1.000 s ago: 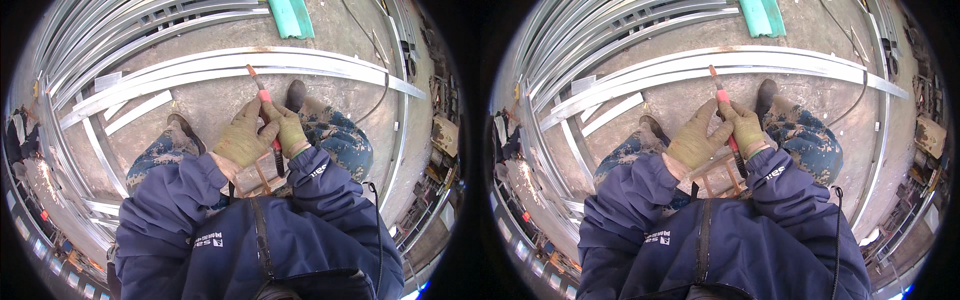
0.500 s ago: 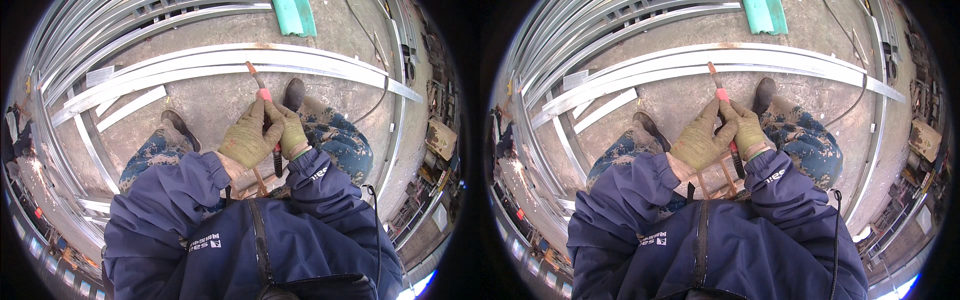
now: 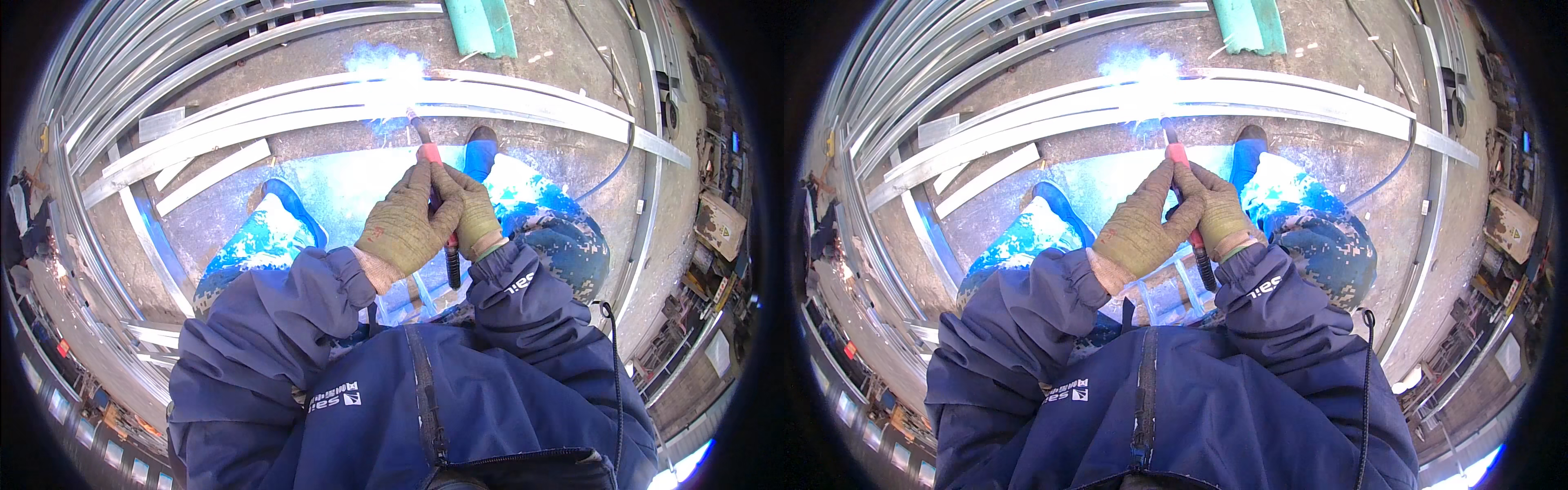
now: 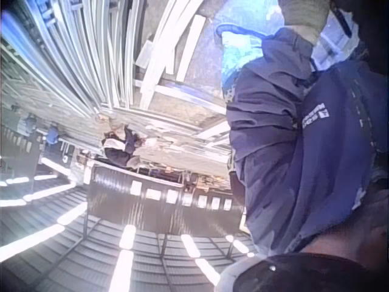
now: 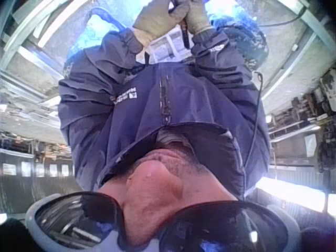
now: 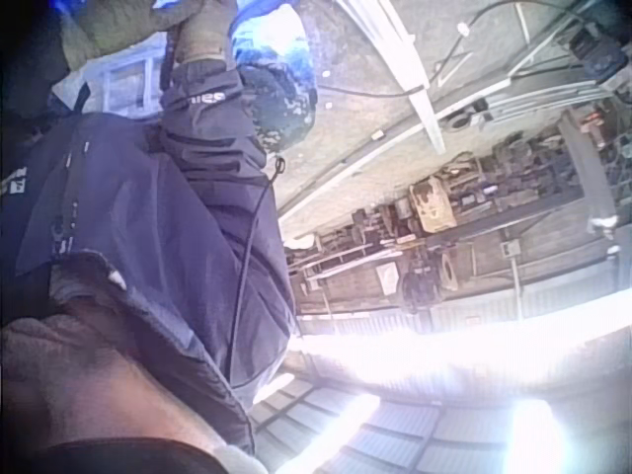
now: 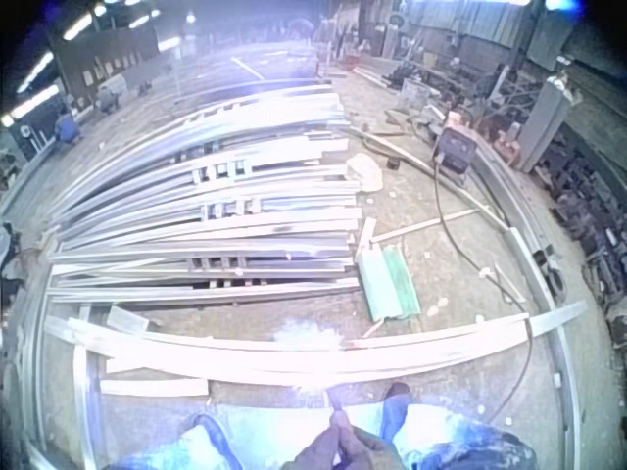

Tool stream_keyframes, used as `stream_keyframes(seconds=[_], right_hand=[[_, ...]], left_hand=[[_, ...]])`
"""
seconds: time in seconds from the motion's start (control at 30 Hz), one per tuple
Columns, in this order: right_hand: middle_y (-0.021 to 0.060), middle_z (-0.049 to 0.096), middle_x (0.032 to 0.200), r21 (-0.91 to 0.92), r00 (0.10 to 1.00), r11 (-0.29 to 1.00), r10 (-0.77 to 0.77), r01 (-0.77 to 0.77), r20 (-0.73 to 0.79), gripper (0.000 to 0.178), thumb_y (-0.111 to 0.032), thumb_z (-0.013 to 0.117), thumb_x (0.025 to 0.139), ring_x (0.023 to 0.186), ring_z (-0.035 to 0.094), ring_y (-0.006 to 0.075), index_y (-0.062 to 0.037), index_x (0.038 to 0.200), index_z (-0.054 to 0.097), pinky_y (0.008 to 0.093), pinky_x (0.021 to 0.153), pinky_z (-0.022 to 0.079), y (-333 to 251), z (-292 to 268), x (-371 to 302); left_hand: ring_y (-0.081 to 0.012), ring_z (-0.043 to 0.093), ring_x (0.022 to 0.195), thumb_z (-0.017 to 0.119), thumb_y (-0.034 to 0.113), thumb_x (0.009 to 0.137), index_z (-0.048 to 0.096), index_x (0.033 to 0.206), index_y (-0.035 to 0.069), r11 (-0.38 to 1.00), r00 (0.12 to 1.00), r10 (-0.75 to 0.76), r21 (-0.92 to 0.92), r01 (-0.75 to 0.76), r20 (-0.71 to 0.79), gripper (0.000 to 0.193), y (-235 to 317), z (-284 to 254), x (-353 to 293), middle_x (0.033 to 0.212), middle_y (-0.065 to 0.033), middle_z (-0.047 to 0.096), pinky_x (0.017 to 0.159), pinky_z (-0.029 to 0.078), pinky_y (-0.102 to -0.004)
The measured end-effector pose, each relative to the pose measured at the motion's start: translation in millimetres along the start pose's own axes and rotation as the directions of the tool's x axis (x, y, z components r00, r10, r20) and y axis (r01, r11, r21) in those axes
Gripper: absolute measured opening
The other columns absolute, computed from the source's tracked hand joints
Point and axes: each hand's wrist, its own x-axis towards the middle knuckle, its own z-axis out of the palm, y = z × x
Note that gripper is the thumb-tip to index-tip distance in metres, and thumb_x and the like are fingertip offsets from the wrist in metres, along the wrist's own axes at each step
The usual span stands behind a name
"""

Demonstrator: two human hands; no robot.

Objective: The person welds a long curved metal frame using a handheld welding torch, creating bright sparks. They reposition the frame and continue welding along its length, then place the finished piece aside.

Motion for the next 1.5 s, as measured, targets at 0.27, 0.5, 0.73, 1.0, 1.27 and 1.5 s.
stream_keyframes(seconds=[0.27, 0.5, 0.73, 1.0, 1.27, 1.5], right_hand=[[0.0019, 0.068, 0.086, -0.022, 1.0, 1.0, 0.0, 0.0, 0.021, 0.046, -0.034, 0.069, 0.104, 0.059, 0.063, 0.0117, -0.0005, 0.135, 0.066, 0.0252, 0.048, 0.047, -3.5, 2.5, -1.1], [0.0024, 0.069, 0.092, 0.059, 0.999, 0.998, -0.012, 0.014, -0.031, 0.044, -0.029, 0.071, 0.104, 0.069, 0.064, 0.0114, 0.0011, 0.136, 0.066, 0.0262, 0.057, 0.053, -0.2, 1.6, 2.7], [0.0024, 0.069, 0.094, 0.079, 1.0, 0.997, -0.023, 0.024, -0.016, 0.044, -0.029, 0.07, 0.104, 0.069, 0.063, 0.0111, 0.0017, 0.136, 0.066, 0.0257, 0.059, 0.053, 0.9, 1.4, 3.0], [0.0025, 0.07, 0.099, -0.024, 0.999, 1.0, -0.016, 0.017, 0.037, 0.047, -0.032, 0.068, 0.105, 0.07, 0.064, 0.0107, 0.0019, 0.138, 0.064, 0.0253, 0.059, 0.053, -2.6, 0.3, -0.1], [0.0034, 0.071, 0.099, 0.054, 1.0, 0.998, -0.018, 0.018, 0.0, 0.045, -0.029, 0.069, 0.105, 0.07, 0.065, 0.0111, 0.0024, 0.136, 0.065, 0.0258, 0.059, 0.054, 0.3, 3.3, 4.7], [0.0048, 0.07, 0.096, 0.069, 0.998, 0.996, -0.05, 0.052, -0.039, 0.049, -0.027, 0.071, 0.104, 0.07, 0.065, 0.0118, 0.0051, 0.139, 0.062, 0.0266, 0.057, 0.055, 2.7, 1.1, 6.9]], left_hand=[[-0.0449, 0.063, 0.127, 0.063, 0.053, 0.1, 0.039, 0.154, -0.006, 0.999, 0.998, -0.048, -0.005, 0.049, 0.033, 0.084, 4.3, -5.6, -0.6, 0.143, -0.0332, 0.057, 0.108, 0.051, -0.0474], [-0.0398, 0.063, 0.129, 0.067, 0.044, 0.1, 0.039, 0.156, -0.002, 0.994, 0.994, 0.083, 0.08, -0.077, -0.066, 0.079, -13.8, 7.5, 3.4, 0.146, -0.0289, 0.056, 0.106, 0.051, -0.0436], [-0.0405, 0.064, 0.124, 0.067, 0.044, 0.1, 0.045, 0.151, 0.0, 0.999, 0.998, 0.048, 0.001, -0.048, -0.035, 0.071, -5.2, 2.1, 3.4, 0.137, -0.0279, 0.061, 0.103, 0.052, -0.044], [-0.0409, 0.064, 0.123, 0.064, 0.048, 0.098, 0.043, 0.15, -0.008, 1.0, 1.0, 0.01, 0.016, -0.01, -0.005, 0.079, 0.8, -3.4, 1.4, 0.137, -0.0282, 0.06, 0.104, 0.053, -0.0447], [-0.0419, 0.065, 0.123, 0.067, 0.046, 0.1, 0.044, 0.153, -0.001, 0.999, 0.997, 0.048, -0.009, -0.049, -0.065, 0.075, -6.2, 0.8, 1.4, 0.141, -0.0291, 0.059, 0.104, 0.052, -0.0443], [-0.0392, 0.065, 0.123, 0.067, 0.045, 0.1, 0.044, 0.152, 0.001, 0.998, 0.999, 0.027, 0.059, -0.026, -0.028, 0.072, -7.6, 2.5, 7.0, 0.139, -0.0276, 0.061, 0.104, 0.052, -0.0424]])
